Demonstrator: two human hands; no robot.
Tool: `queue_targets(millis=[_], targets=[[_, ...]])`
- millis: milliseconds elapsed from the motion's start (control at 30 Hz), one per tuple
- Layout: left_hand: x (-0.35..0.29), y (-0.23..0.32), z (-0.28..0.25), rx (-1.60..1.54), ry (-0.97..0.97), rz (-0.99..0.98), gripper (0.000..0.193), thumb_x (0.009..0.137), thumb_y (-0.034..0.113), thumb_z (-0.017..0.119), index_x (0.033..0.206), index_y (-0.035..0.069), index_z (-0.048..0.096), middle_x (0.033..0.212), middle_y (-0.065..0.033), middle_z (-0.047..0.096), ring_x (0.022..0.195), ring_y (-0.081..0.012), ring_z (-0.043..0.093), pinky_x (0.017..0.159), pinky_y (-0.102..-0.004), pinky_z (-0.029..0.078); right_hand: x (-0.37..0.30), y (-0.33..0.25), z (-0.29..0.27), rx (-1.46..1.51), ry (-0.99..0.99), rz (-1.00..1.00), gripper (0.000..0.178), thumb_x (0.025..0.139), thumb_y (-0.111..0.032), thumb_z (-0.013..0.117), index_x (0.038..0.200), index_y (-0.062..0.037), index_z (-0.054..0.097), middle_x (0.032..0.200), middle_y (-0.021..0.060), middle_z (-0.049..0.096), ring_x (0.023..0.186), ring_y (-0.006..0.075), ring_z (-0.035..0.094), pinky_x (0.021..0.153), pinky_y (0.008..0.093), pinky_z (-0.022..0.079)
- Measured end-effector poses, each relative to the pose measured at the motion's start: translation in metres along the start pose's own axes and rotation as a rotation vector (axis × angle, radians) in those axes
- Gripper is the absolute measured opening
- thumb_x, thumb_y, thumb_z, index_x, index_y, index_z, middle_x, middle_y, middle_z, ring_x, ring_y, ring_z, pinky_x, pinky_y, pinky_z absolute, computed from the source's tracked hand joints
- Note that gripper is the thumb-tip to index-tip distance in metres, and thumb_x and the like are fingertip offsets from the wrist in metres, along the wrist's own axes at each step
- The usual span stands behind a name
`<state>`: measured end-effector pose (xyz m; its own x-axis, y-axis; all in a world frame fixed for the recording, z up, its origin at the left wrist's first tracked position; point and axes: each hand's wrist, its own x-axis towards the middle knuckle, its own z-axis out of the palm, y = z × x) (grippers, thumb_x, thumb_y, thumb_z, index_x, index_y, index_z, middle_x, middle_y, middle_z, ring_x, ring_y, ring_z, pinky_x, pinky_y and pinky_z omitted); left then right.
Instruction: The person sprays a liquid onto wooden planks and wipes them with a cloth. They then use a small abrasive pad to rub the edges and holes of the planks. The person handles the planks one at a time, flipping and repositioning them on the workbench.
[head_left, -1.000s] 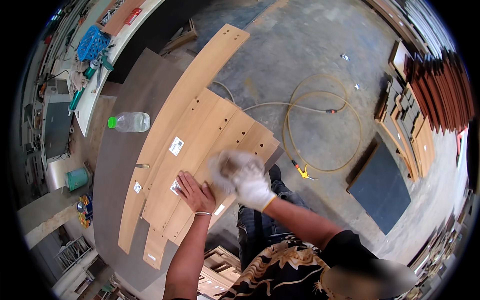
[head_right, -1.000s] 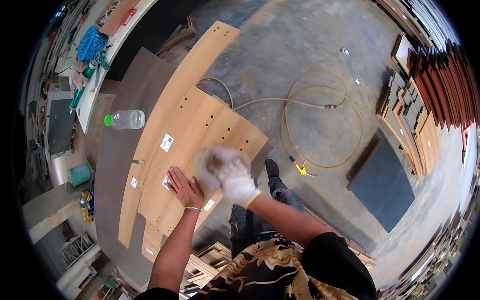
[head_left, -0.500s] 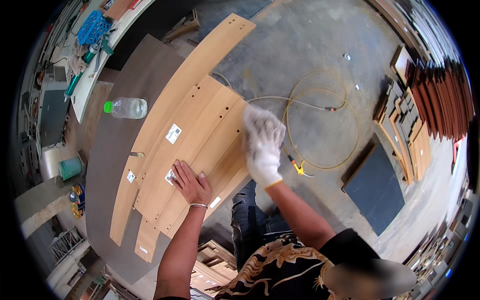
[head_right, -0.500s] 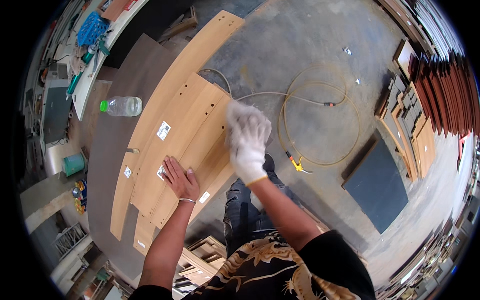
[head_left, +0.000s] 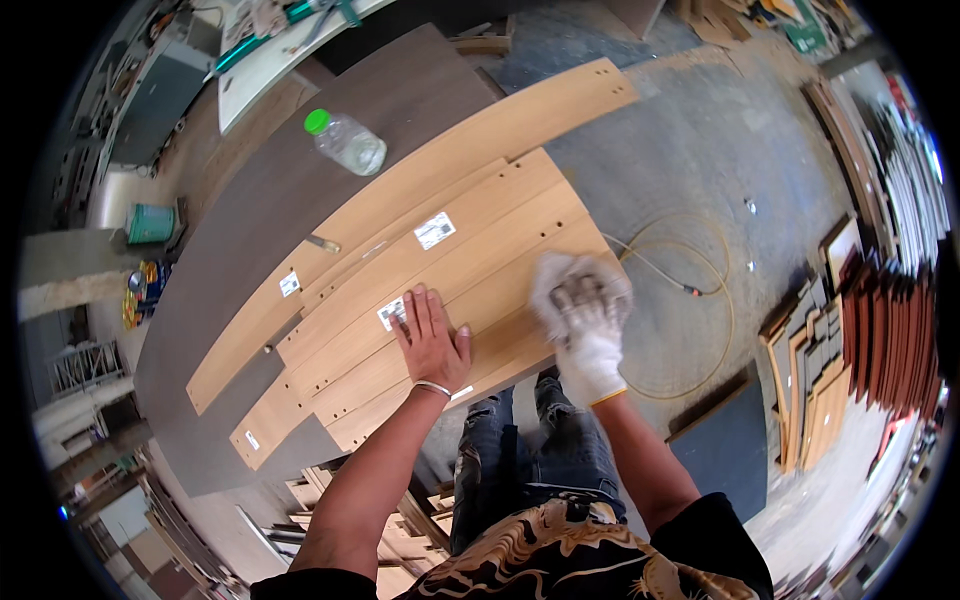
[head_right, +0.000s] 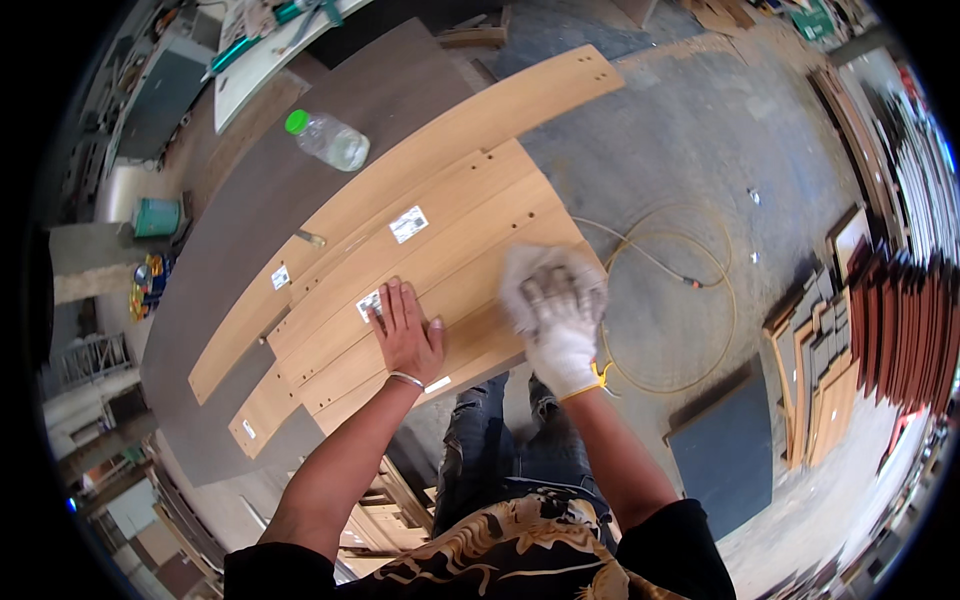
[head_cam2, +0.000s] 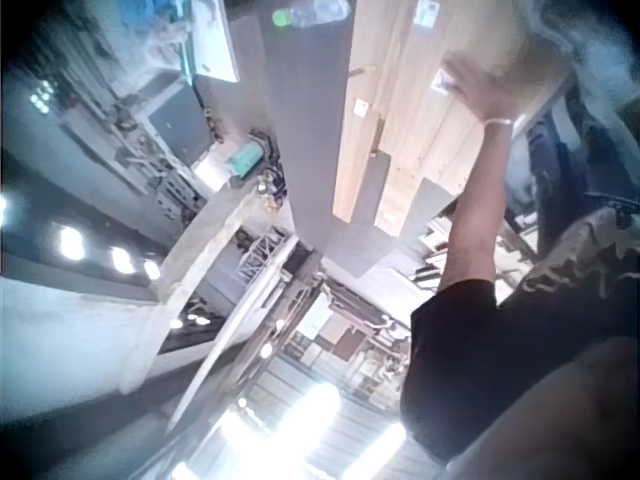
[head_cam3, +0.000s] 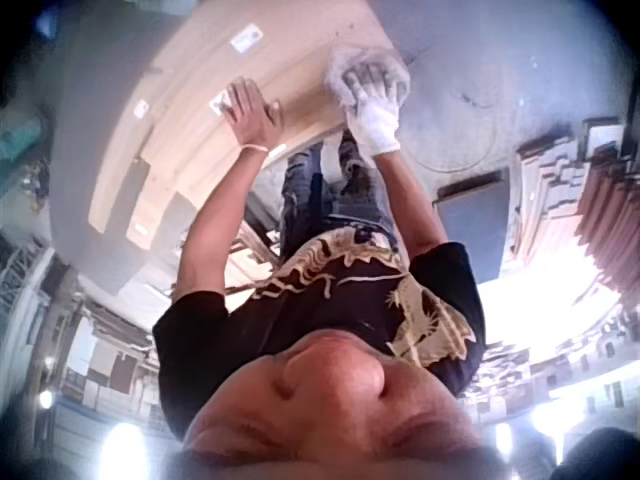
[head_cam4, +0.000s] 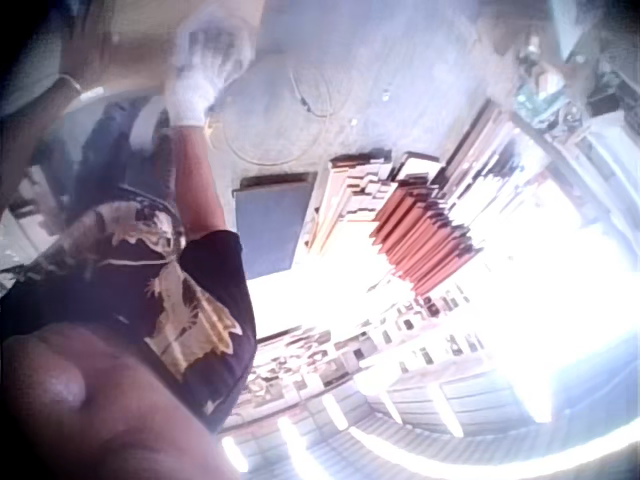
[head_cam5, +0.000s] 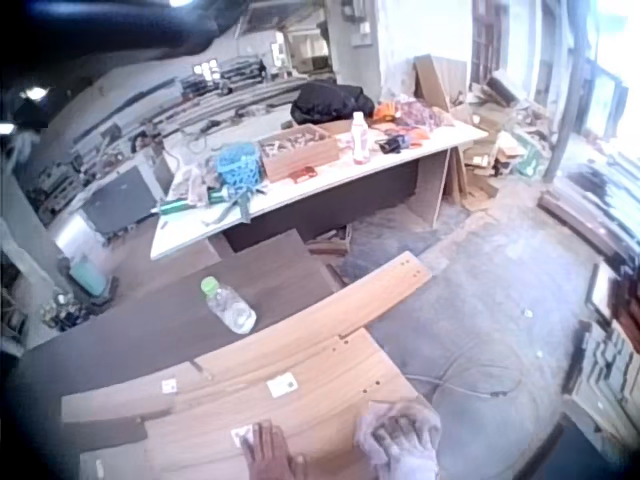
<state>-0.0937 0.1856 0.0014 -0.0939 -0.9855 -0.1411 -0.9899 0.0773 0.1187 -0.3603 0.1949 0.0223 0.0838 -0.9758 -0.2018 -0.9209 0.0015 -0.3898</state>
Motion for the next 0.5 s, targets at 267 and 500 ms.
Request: queue_targets(millis=[267,500], targets=[[-0.015,-0.027,-0.012,-0.265,-0.033,0.007,0.077,0.096,0.033,0.051,0.158,-0.004,0.025,0.170,-0.0198,0.017,0.159,-0.0371,0.010,0.126,-0.0604,0.002,0.033,-0.126,0.006,-0.014,-0.286,-0.301,0.059,0.094,-0.036,0.060,0.151,-0.0208,0.051,0.163,0.0109,0.039,0.155,0.0318,0.026,0.127,0.0548,0.008],[-0.067,-0.112,-0.003,-0.093,0.190,-0.348,0.071,0.099,0.033,0.047,0.158,-0.003,0.028,0.167,-0.0207,0.024,0.157,-0.0405,0.016,0.125,-0.0623,0.006,0.139,-0.045,0.019,-0.293,0.343,-0.075,0.061,0.100,-0.039,0.051,0.156,-0.0168,0.043,0.164,0.0140,0.037,0.156,0.0294,0.024,0.127,0.0544,0.011]])
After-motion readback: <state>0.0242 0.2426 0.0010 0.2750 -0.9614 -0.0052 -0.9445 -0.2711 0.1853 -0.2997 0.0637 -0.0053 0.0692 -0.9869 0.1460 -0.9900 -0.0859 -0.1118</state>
